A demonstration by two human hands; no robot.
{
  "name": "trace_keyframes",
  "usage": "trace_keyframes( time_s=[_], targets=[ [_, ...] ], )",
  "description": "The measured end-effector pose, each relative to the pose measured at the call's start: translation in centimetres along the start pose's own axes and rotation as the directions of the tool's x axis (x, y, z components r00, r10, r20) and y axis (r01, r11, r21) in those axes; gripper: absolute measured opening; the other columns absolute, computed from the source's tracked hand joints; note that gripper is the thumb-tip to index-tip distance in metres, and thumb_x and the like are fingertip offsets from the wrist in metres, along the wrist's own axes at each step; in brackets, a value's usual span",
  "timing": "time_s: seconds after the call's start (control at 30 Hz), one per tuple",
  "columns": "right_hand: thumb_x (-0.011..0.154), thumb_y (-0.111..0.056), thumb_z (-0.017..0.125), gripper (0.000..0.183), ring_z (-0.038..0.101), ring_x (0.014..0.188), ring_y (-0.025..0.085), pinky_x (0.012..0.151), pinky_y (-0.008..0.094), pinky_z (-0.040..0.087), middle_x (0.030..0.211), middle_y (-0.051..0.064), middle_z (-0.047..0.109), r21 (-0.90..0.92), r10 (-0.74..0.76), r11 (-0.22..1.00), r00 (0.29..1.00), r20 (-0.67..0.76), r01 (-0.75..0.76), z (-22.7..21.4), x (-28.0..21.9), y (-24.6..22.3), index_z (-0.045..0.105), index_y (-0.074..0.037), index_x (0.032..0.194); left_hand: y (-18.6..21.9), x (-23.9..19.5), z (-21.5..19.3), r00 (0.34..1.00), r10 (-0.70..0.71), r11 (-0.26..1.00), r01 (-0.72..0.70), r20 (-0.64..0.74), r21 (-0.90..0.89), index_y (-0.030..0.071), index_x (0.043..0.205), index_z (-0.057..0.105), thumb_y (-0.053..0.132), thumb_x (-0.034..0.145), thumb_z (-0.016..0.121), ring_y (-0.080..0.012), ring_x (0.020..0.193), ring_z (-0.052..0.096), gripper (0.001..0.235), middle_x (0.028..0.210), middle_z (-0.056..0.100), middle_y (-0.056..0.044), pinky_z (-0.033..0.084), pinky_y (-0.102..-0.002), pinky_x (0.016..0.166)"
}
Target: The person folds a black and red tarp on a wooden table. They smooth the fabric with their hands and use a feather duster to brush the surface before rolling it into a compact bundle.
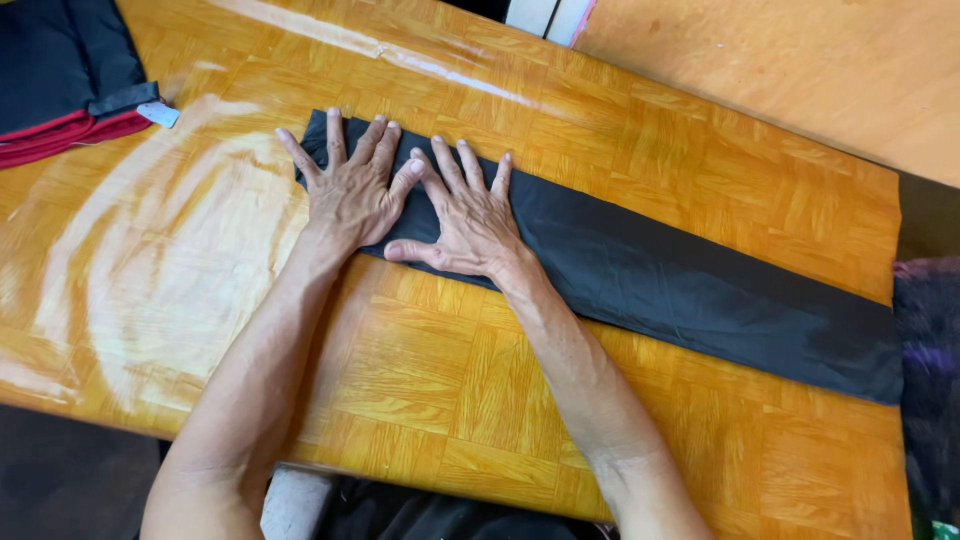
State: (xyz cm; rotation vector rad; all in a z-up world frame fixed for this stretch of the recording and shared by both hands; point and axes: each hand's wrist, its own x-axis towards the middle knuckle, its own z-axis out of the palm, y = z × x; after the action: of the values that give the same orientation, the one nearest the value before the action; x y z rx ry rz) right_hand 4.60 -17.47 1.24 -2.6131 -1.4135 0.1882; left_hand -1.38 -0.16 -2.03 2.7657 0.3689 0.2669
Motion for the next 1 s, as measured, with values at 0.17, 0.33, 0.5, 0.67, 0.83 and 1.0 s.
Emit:
trace_keyframes(
  time_s=[0.17,0.33,0.5,0.67,0.83,1.0],
  targets=[
    [0.093,-0.083,0.049,0.104,0.013,0.157,0.044,0.116,0.083,0.005,0.171,0.018,0.015,0.004,-0.034,0.999,0.998,-0.05,0.034,0.9,0.4,0.6,0.022,-0.013,0.165,0.6,-0.1,-1.1,0.998,-0.043,0.998,0.042,0.038,0.035,0.018,0.163,0.036,0.07,0.108,0.025,-0.0419,0.158,0.009,0.076,0.169,0.033,-0.008,-0.007,-0.082,0.112],
    [0.086,-0.086,0.055,0.111,0.014,0.157,0.044,0.116,0.083,0.005,0.171,0.017,0.015,0.016,-0.006,1.0,0.999,-0.035,0.006,0.4,0.3,0.3,0.024,-0.013,0.165,-0.5,0.6,-0.5,0.996,-0.073,0.997,0.072,0.055,0.023,0.025,0.165,0.031,0.074,0.105,0.024,-0.0387,0.157,0.011,0.078,0.17,0.029,-0.007,0.003,-0.08,0.113],
    [0.083,-0.085,0.06,0.113,0.014,0.157,0.043,0.117,0.082,0.004,0.171,0.016,0.017,0.044,0.025,0.999,0.999,-0.03,-0.024,1.0,0.3,0.3,0.025,-0.015,0.165,-0.9,1.0,-0.4,0.994,-0.099,0.995,0.099,0.044,0.011,0.027,0.164,0.032,0.072,0.107,0.023,-0.0347,0.157,0.013,0.073,0.168,0.03,-0.008,0.011,-0.074,0.114],
    [0.079,-0.089,0.064,0.114,0.023,0.156,0.036,0.112,0.082,0.012,0.17,0.01,0.024,-0.112,-0.017,0.994,0.978,-0.207,-0.007,2.7,1.0,0.9,0.029,-0.019,0.162,0.0,1.3,-1.2,0.98,-0.196,0.981,0.196,0.025,-0.012,0.029,0.158,0.039,0.074,0.096,0.029,-0.0351,0.155,0.016,0.078,0.168,0.03,-0.004,0.004,-0.078,0.112],
    [0.078,-0.09,0.061,0.116,0.022,0.156,0.037,0.112,0.082,0.01,0.17,0.011,0.023,-0.097,-0.011,0.995,0.982,-0.188,-0.008,2.3,1.0,0.8,0.03,-0.015,0.161,-0.8,0.8,0.7,0.976,-0.044,0.997,0.055,-0.213,0.046,0.016,0.161,0.039,0.066,0.103,0.035,-0.0483,0.152,0.01,0.077,0.168,0.031,-0.017,-0.004,-0.086,0.104],
    [0.071,-0.088,0.072,0.113,0.012,0.158,0.039,0.112,0.085,0.003,0.172,0.006,0.008,0.005,-0.005,1.0,0.989,-0.148,0.005,2.8,1.4,1.3,0.039,-0.022,0.158,0.5,0.6,0.2,0.87,0.477,0.877,-0.463,-0.124,0.129,0.007,0.168,0.03,0.039,0.113,0.042,-0.0355,0.155,-0.005,0.065,0.173,0.014,-0.007,-0.005,-0.076,0.116]
  ],
)
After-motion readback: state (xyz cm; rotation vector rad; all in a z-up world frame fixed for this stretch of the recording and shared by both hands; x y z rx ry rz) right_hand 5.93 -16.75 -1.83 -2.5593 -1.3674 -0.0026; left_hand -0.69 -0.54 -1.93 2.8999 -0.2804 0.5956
